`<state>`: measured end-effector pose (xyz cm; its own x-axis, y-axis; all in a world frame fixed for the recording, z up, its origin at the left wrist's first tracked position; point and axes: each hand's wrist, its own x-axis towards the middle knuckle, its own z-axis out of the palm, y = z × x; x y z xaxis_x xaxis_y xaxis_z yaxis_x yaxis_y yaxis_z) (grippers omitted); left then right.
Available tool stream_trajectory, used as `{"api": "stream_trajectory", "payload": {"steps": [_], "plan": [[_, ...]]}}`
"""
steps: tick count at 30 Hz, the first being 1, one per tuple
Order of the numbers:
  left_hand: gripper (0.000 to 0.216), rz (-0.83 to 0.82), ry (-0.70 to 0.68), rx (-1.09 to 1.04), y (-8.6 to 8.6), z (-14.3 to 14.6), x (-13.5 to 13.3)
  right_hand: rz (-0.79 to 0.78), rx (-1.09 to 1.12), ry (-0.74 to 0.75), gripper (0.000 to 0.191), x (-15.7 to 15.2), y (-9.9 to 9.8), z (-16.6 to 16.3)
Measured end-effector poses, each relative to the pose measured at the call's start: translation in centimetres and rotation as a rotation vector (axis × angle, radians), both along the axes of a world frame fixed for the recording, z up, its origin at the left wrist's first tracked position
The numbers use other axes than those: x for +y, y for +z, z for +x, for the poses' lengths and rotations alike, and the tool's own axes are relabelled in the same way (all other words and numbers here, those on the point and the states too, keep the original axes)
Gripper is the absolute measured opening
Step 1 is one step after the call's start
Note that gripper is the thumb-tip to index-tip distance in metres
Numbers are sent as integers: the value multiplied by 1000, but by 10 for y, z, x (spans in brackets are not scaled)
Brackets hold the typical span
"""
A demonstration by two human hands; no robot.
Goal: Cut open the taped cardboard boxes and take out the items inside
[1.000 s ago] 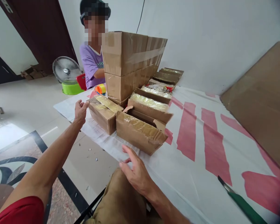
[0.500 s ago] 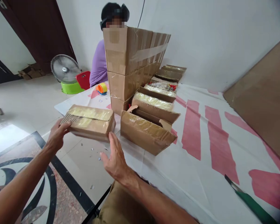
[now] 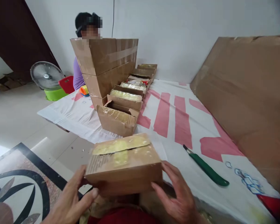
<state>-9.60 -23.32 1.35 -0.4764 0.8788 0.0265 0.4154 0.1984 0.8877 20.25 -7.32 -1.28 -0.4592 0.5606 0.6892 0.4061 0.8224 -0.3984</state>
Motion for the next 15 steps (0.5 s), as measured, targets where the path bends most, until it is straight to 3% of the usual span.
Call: {"api": "stream_trajectory", "payload": {"steps": [3,6,9,12,15], "plan": [[62,130,-202,36,-4,42,40,-25,28,-232,52,9,-5,53],[69,193,-343,2,-16,77,86,-169,103,-502,47,32,-20,84],[76,161,-447,-29,-40,93,122,-354,167,-569,48,58,-40,97],[70,136,-378,-20,-69,80,138,-483,175,-525,50,72,-57,102],[63,171,-132,-24,-88,47,144,-515,173,-532,56,72,-67,105]]}}
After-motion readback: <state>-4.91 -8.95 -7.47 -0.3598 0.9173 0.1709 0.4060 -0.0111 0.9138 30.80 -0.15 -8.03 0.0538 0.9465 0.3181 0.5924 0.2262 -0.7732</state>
